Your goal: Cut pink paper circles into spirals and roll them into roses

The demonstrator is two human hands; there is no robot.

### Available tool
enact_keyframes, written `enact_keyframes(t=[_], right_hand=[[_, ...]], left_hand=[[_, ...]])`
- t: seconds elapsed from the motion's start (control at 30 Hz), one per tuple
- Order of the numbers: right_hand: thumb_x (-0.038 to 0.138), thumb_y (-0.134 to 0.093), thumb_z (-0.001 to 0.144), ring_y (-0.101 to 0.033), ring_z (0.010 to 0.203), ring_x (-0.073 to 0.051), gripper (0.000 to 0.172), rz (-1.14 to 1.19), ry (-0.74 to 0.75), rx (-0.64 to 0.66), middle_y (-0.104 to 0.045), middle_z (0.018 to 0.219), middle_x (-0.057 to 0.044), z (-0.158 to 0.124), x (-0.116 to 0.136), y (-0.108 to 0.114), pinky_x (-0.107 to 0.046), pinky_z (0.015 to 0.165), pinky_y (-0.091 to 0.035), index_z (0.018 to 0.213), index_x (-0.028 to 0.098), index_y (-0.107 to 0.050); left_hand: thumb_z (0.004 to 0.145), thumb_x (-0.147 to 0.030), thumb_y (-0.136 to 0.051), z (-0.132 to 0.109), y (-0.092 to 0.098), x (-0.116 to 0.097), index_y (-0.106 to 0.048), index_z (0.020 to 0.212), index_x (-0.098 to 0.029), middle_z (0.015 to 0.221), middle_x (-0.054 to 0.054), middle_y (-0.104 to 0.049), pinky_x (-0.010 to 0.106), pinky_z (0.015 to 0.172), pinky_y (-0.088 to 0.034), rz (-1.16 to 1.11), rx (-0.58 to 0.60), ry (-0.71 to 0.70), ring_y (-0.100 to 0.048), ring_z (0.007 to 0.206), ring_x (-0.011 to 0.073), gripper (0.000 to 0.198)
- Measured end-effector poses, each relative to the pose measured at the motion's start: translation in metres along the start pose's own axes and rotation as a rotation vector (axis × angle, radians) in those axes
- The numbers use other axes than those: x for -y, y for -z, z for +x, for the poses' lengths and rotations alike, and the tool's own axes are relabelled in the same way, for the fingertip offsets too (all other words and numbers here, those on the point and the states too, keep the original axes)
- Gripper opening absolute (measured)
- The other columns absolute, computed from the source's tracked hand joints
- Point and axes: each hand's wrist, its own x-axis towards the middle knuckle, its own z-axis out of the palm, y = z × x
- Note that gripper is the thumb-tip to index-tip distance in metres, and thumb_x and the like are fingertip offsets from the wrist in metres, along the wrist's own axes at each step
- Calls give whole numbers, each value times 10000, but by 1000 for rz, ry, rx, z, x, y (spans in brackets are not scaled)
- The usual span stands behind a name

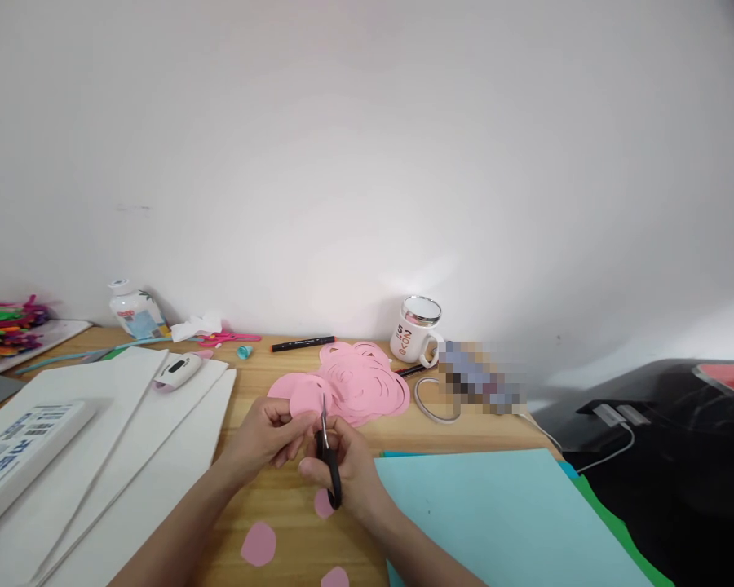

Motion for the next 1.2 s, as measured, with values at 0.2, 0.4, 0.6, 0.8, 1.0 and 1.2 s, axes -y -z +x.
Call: enact_keyframes(t=[0.2, 0.4, 0.6, 0.8, 1.0, 1.2], right_hand=[[334, -824, 490, -381, 471, -64, 483, -15, -34, 22, -498, 559, 75, 1, 3, 2, -168, 421, -287, 806, 177, -495], [366, -801, 521, -372, 421, -59, 445, -30, -30, 20, -479, 521, 89, -1, 2, 1, -165, 385, -271, 791, 188, -495], [428, -769, 546, -441, 376, -70, 427, -49, -62, -4, -504, 482, 82, 0, -4, 1, -171, 365, -329, 743, 187, -478], [465, -762, 538, -441, 322, -63, 445, -55, -68, -1, -498, 430, 95, 0, -4, 1, -162, 334, -331, 725, 184, -472], [443, -754, 544, -421, 299, -60, 418, -35, -62, -23, -478, 394, 105, 1, -6, -1, -159, 321, -332, 709, 189, -467], [448, -743, 564, -440, 321, -69, 407, -46, -61, 18, -507, 444, 85, -1, -4, -2, -161, 324, -326, 728, 196, -470]], left_hand=[[747, -459, -579, 0, 2, -2, -541, 525, -142, 323, -61, -442, 158, 294, -185, -10, 27, 17, -308, 258, 35, 389], [742, -423, -597, 0, 3, -4, -519, 522, -145, 349, -69, -446, 149, 302, -195, -2, 17, 36, -318, 266, 29, 363], [703, -397, -635, 0, 4, -7, -477, 496, -149, 355, -73, -445, 147, 303, -188, -26, -32, 50, -305, 264, 23, 359], [691, -416, -636, -1, 4, -9, -441, 449, -151, 351, -65, -446, 155, 315, -200, -14, -80, 38, -311, 271, 24, 408], [729, -489, -575, -1, 2, -10, -427, 438, -158, 348, -59, -427, 165, 322, -208, -39, -205, -3, -304, 286, 29, 465], [707, -465, -614, 0, -4, -8, -475, 443, -151, 362, -55, -439, 169, 325, -231, 51, -78, -34, -348, 301, 42, 433]])
